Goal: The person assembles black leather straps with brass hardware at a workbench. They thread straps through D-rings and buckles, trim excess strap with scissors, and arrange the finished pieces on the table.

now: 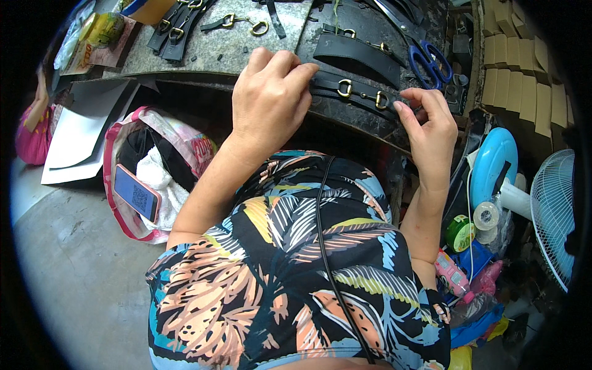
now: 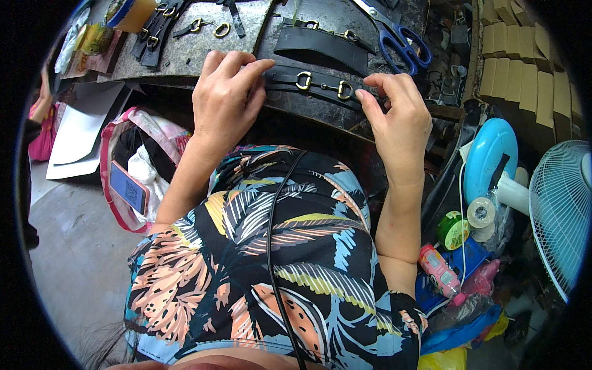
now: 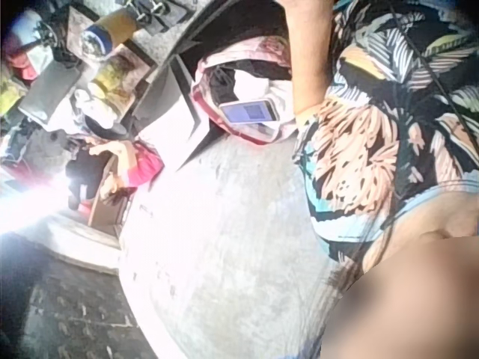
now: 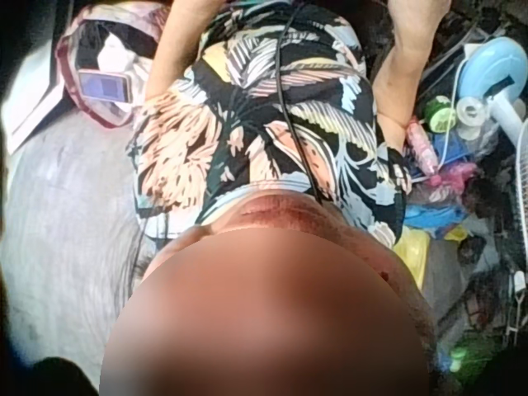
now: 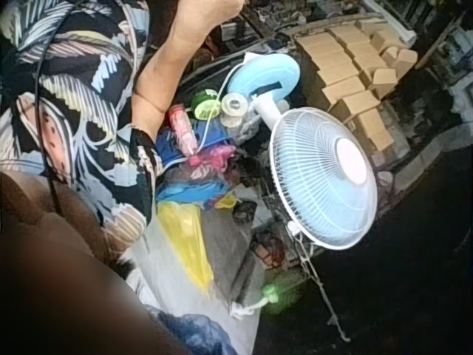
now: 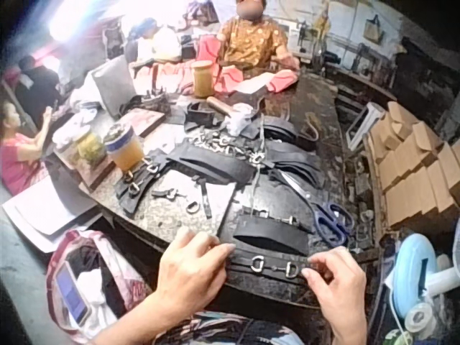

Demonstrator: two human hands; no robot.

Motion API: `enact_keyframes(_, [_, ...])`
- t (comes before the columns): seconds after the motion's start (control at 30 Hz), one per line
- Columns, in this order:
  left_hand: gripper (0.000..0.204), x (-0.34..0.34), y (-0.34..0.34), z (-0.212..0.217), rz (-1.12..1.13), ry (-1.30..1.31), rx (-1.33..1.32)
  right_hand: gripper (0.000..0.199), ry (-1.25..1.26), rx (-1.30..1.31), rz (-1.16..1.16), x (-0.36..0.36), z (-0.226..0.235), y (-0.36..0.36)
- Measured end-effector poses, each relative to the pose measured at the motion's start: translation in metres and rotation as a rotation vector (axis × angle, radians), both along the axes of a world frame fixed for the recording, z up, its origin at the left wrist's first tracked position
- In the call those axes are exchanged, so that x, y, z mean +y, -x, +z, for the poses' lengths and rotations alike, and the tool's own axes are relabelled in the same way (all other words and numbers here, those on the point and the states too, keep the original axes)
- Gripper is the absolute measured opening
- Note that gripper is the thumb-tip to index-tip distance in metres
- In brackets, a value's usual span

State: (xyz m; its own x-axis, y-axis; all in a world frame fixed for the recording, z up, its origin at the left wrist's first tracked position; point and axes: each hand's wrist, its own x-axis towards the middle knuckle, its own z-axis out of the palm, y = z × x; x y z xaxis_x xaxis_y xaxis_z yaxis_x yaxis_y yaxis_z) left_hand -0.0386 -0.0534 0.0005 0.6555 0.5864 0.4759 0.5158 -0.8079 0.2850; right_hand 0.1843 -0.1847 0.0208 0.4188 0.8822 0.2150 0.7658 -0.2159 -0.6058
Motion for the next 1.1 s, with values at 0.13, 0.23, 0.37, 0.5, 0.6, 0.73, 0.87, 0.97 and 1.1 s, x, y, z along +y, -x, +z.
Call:
enact_keyframes(0.13, [0.022,-0.002,-0.004,-0.004,-0.018,-0.026,-0.018,0.017,-0.045,0.04,0.071,0.0,-0.004,0.001])
enact_keyframes(0.23, [0.016,-0.001,-0.005,-0.006,-0.02,-0.032,0.007,0.012,-0.007,-0.019,0.093,-0.002,-0.011,0.0])
enact_keyframes(0.37, [0.013,0.001,-0.005,-0.005,-0.035,-0.005,-0.01,0.012,-0.05,0.017,0.11,-0.005,-0.016,-0.004])
enact_keyframes(0.5, [0.012,0.002,-0.006,-0.004,-0.037,0.007,-0.006,0.013,-0.074,0.065,0.12,-0.007,-0.019,-0.008])
enact_keyframes(0.6, [0.011,0.002,-0.007,-0.003,-0.03,-0.013,-0.015,0.013,-0.087,0.081,0.12,-0.007,-0.02,-0.008])
enact_keyframes(0.73, [0.011,0.001,-0.007,-0.002,-0.03,-0.003,-0.012,0.015,-0.089,0.079,0.115,-0.008,-0.021,-0.009])
enact_keyframes(0.87, [0.011,0.002,-0.006,-0.002,-0.038,0.007,-0.012,0.015,-0.097,0.125,0.128,-0.008,-0.022,-0.01])
enact_keyframes(0.97, [0.012,0.002,-0.006,-0.001,-0.036,0.015,-0.01,0.017,-0.09,0.13,0.112,-0.008,-0.022,-0.01])
enact_keyframes(1.1, [0.014,0.001,-0.007,-0.001,-0.021,0.006,0.0,0.017,-0.103,0.135,0.116,-0.009,-0.023,-0.011])
